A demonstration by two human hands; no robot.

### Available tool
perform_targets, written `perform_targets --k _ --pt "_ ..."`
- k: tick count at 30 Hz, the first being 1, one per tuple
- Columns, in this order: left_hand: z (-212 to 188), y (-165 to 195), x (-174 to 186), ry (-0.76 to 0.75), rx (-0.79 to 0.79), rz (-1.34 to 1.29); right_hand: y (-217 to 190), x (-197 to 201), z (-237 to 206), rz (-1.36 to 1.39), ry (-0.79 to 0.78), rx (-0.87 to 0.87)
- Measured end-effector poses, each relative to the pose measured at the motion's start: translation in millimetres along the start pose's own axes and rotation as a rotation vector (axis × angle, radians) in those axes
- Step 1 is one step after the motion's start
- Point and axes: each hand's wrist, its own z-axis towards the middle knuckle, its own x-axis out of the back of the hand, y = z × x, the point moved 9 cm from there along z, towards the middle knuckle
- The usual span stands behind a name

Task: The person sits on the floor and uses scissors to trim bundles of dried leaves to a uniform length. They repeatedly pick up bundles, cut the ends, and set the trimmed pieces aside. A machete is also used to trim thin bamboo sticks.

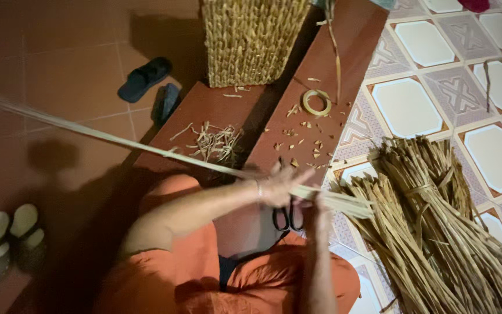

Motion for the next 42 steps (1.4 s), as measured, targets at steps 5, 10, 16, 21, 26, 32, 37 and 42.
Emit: perform_targets --k 5,10,16,21,26,32,37,42 --pt "-59 -128 71 0.126 0.226 -0.156 -72 118 36 0.275 0.242 0.2" --pt "-99 -209 46 -0.056 0.444 -0.012 -157 221 23 0.311 0.383 0.48" --pt "-85 -215 21 0.079 0.344 -0.014 -246 270 4 0.247 0.439 0.593" --pt "-66 -170 42 0.357 0.099 -0.371 -284 245 -22 0.228 0.259 0.626" --pt "-53 -80 48 0.431 0.008 -0.445 -204 114 -31 -1.153 0.267 0.843" --pt "-59 -12 50 0.688 -0.114 -0.334 -13 19 -9 -0.112 0.019 -0.133" --pt "-60 -9 34 0.706 -0.128 -0.237 -10 -2 1 0.064 -0.084 -0.129" --pt "-50 -13 21 0.692 -0.127 -0.325 -8 6 0 -0.1 -0.18 -0.026"
